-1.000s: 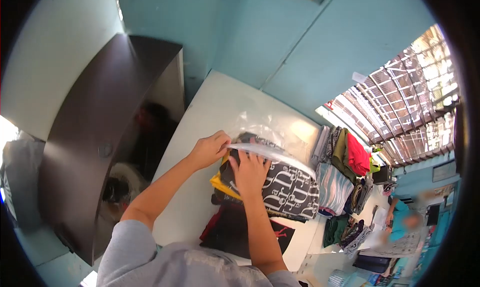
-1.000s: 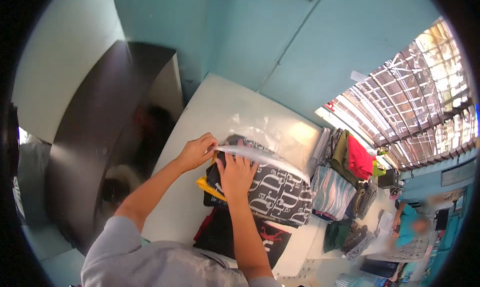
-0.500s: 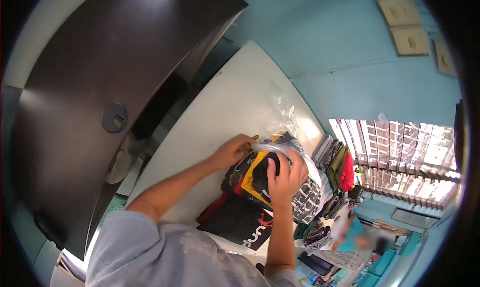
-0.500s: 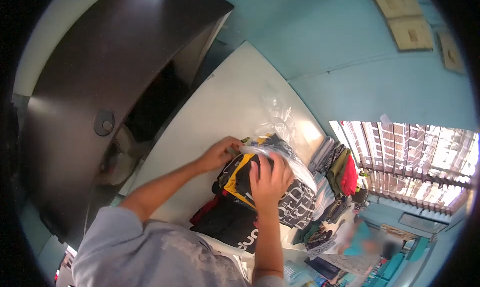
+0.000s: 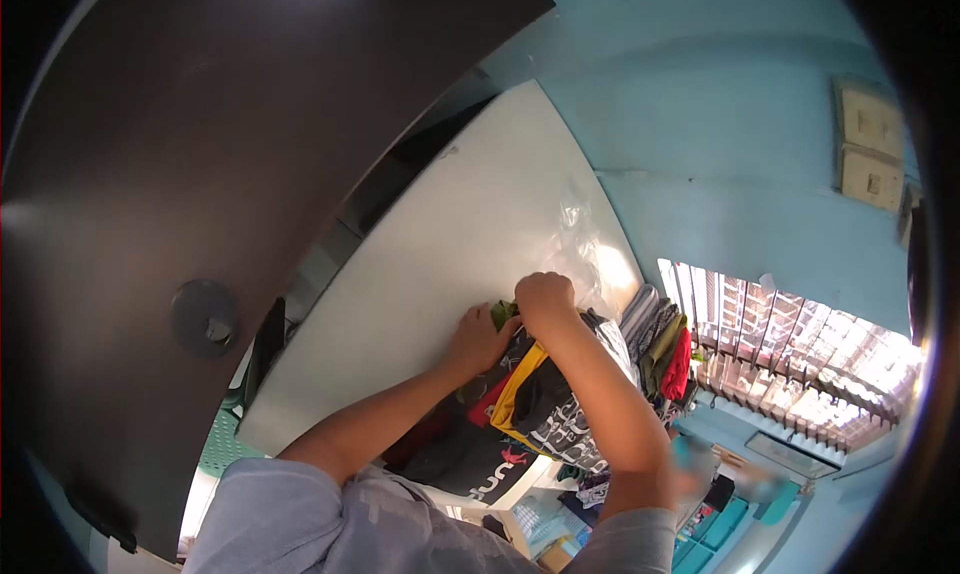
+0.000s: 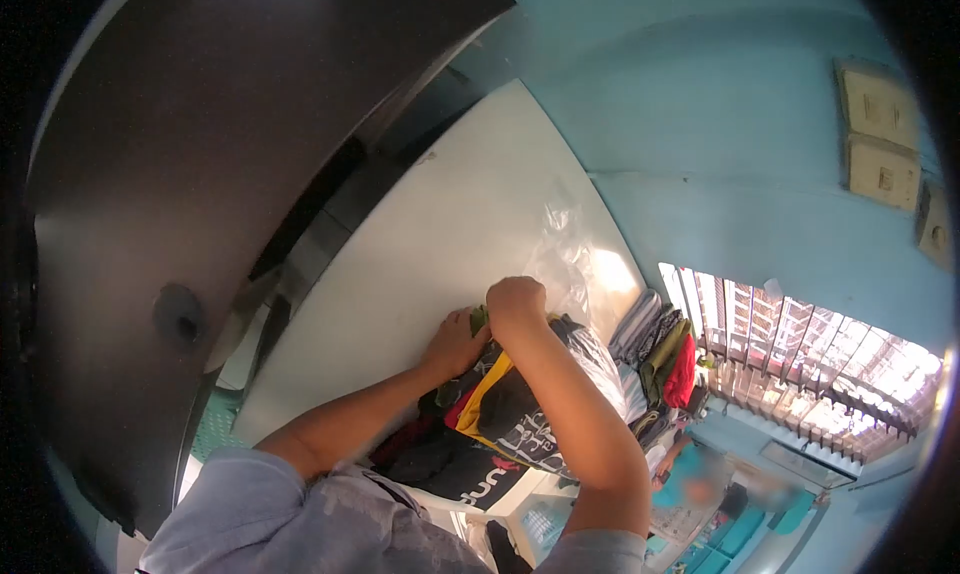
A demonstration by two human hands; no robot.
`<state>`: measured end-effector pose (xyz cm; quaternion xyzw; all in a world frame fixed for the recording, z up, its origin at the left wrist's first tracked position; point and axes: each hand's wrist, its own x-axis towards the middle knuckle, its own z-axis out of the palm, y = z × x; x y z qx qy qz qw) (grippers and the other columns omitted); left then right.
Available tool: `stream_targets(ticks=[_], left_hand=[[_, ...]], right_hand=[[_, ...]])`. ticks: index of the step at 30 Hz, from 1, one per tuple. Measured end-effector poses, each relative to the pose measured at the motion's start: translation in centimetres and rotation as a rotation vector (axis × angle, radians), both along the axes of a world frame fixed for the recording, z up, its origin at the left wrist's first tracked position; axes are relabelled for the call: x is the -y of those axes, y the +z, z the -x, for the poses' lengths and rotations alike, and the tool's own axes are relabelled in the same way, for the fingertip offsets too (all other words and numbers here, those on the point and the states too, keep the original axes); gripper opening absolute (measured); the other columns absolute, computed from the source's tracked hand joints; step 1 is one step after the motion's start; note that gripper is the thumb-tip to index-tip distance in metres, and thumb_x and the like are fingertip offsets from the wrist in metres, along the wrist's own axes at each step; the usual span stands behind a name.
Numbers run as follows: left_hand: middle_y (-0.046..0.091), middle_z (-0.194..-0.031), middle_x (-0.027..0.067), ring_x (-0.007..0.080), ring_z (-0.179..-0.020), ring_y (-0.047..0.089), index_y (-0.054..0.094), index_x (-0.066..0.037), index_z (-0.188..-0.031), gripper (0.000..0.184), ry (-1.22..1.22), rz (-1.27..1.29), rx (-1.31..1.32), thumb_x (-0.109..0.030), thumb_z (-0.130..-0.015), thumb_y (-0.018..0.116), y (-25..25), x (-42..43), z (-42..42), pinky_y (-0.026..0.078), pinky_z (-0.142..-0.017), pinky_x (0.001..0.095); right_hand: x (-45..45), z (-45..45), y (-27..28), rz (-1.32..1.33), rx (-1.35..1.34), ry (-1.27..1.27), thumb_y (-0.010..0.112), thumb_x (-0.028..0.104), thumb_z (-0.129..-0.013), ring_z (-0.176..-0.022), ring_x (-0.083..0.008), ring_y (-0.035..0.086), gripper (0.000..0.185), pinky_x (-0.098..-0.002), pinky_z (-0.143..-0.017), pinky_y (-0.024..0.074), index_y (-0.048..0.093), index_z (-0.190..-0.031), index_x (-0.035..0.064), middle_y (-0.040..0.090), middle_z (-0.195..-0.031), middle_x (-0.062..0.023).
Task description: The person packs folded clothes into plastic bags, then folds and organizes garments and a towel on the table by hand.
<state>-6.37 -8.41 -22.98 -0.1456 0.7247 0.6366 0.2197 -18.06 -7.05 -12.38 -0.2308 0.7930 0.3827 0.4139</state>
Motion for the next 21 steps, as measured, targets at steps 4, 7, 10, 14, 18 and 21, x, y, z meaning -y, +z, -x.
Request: stream_targets(ticks=[4,7,10,14,18,21], left_hand=[[0.051,-0.114,0.0286,0.0392,-0.109,0.049,0.052,0.009,-0.110,0.068,-0.200,0.061,0.071,-0.053,-0.088,0.039,1.4,1.0,2.1,0.040,-0.092,0.0436],[0.056,-0.104,0.0263,0.0392,-0.099,0.054,0.060,0.006,-0.098,0.066,-0.250,0.067,0.105,-0.055,-0.086,0.039,1.8,1.4,2.7,0.044,-0.084,0.0446],[0.057,-0.102,0.0234,0.0381,-0.096,0.056,0.062,0.003,-0.094,0.064,-0.319,0.066,0.121,-0.056,-0.085,0.040,2.4,2.1,3.2,0.045,-0.082,0.0452],[0.052,-0.104,0.0224,0.0366,-0.097,0.055,0.062,0.004,-0.094,0.063,-0.258,0.130,0.094,-0.054,-0.086,0.040,3.1,2.0,3.0,0.045,-0.083,0.0456],[0.048,-0.106,0.0243,0.0375,-0.100,0.052,0.056,0.009,-0.099,0.063,-0.262,0.169,0.000,-0.051,-0.088,0.041,0.7,-0.1,1.8,0.043,-0.085,0.0451],[0.050,-0.104,0.0273,0.0394,-0.100,0.052,0.052,0.012,-0.101,0.064,-0.250,0.140,-0.038,-0.050,-0.088,0.041,0.3,-0.8,1.4,0.043,-0.086,0.0452]], right_hand=[[-0.9,1.9,-3.1,-0.012,0.047,-0.217,0.064,0.016,-0.076,-0.099,-0.0295,0.061,0.032,-0.0396,-0.079,0.0509,0.058,-0.105,0.0030,0.062,-0.107,-0.0154],[-2.9,2.6,-6.3,0.018,0.068,-0.266,0.065,0.015,-0.075,-0.101,-0.0306,0.060,0.043,-0.0407,-0.081,0.0501,0.052,-0.114,0.0024,0.061,-0.106,-0.0160],[-2.1,3.0,-6.6,-0.028,0.069,-0.269,0.058,0.015,-0.080,-0.106,-0.0265,0.058,0.032,-0.0384,-0.084,0.0492,0.061,-0.110,0.0062,0.059,-0.116,-0.0115],[-1.5,3.3,-6.3,0.012,0.129,-0.273,0.056,0.012,-0.080,-0.106,-0.0280,0.058,0.029,-0.0384,-0.085,0.0488,0.063,-0.107,0.0057,0.059,-0.115,-0.0132],[-2.0,3.4,-7.4,0.056,0.102,-0.277,0.054,0.010,-0.080,-0.104,-0.0286,0.059,0.027,-0.0386,-0.084,0.0489,0.064,-0.106,0.0055,0.060,-0.113,-0.0142],[-2.5,3.4,-7.6,0.084,0.088,-0.291,0.051,0.009,-0.082,-0.104,-0.0284,0.059,0.027,-0.0386,-0.084,0.0488,0.064,-0.105,0.0051,0.061,-0.112,-0.0143]])
